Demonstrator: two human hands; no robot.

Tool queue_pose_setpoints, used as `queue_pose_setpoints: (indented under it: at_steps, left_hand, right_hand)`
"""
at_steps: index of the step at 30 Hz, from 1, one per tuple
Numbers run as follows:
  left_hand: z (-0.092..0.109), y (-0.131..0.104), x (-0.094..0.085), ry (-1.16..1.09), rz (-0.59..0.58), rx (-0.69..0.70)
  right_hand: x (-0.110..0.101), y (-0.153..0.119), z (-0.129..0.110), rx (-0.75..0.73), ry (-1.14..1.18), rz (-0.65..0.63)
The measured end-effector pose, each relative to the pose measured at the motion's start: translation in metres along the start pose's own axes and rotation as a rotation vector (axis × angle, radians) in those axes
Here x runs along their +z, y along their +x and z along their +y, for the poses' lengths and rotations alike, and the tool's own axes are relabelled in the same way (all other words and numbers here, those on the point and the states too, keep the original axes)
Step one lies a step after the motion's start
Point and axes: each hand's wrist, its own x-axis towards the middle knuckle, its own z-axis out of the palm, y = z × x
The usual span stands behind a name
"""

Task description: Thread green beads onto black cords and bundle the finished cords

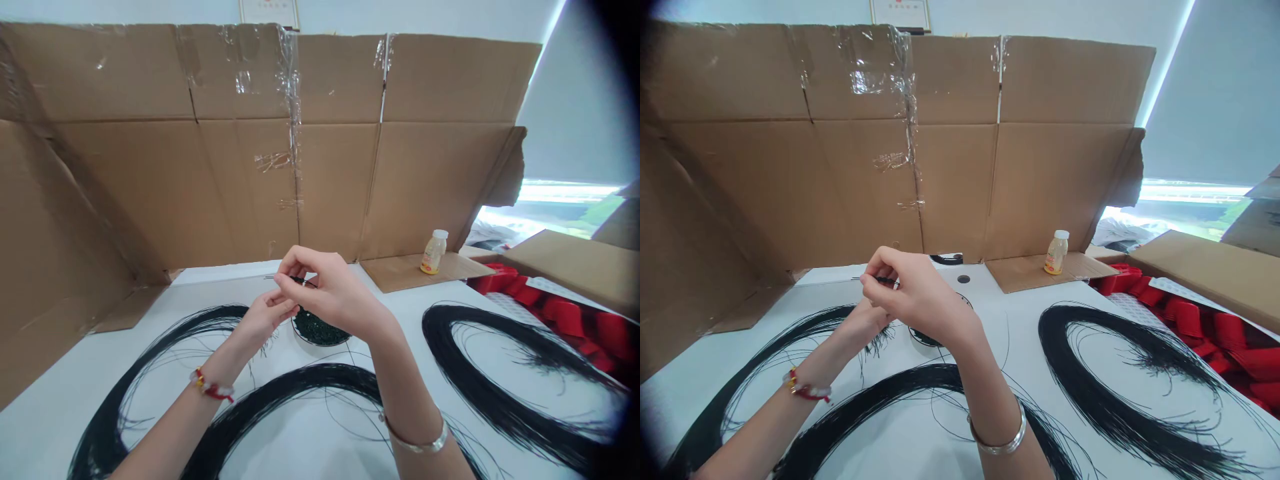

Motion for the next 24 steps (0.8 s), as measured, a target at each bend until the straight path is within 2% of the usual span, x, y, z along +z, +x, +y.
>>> queue_pose_setpoints:
  at_steps: [5,9,11,18,24]
  left_hand:
    - [0.051,-0.039,-0.013,-0.166,0.074,0.035]
    - [0.075,-0.063,-0.011,-0.264,0.092,0.072]
    - [0.081,-0.071,-0.010,-0.309,0.084,0.086]
    - [0.087,-0.083,-0.009,-0.288,0.127,0.090]
    - [0.086,-0.090,0.001,-0.373,0.157,0.049]
  right_hand:
    - [0.014,0.006,0.003,0.030,0.018,0.066]
    - [0.027,0.005,-0.001,0.051,0.122,0.024]
    - [0.033,0.003,-0.005,0.042,0.158,0.011]
    - [0.048,-0.006,-0.019,-0.075,0.027,0.124]
    - [0.054,-0.009,-0.024,-0.114,-0.034,0.172]
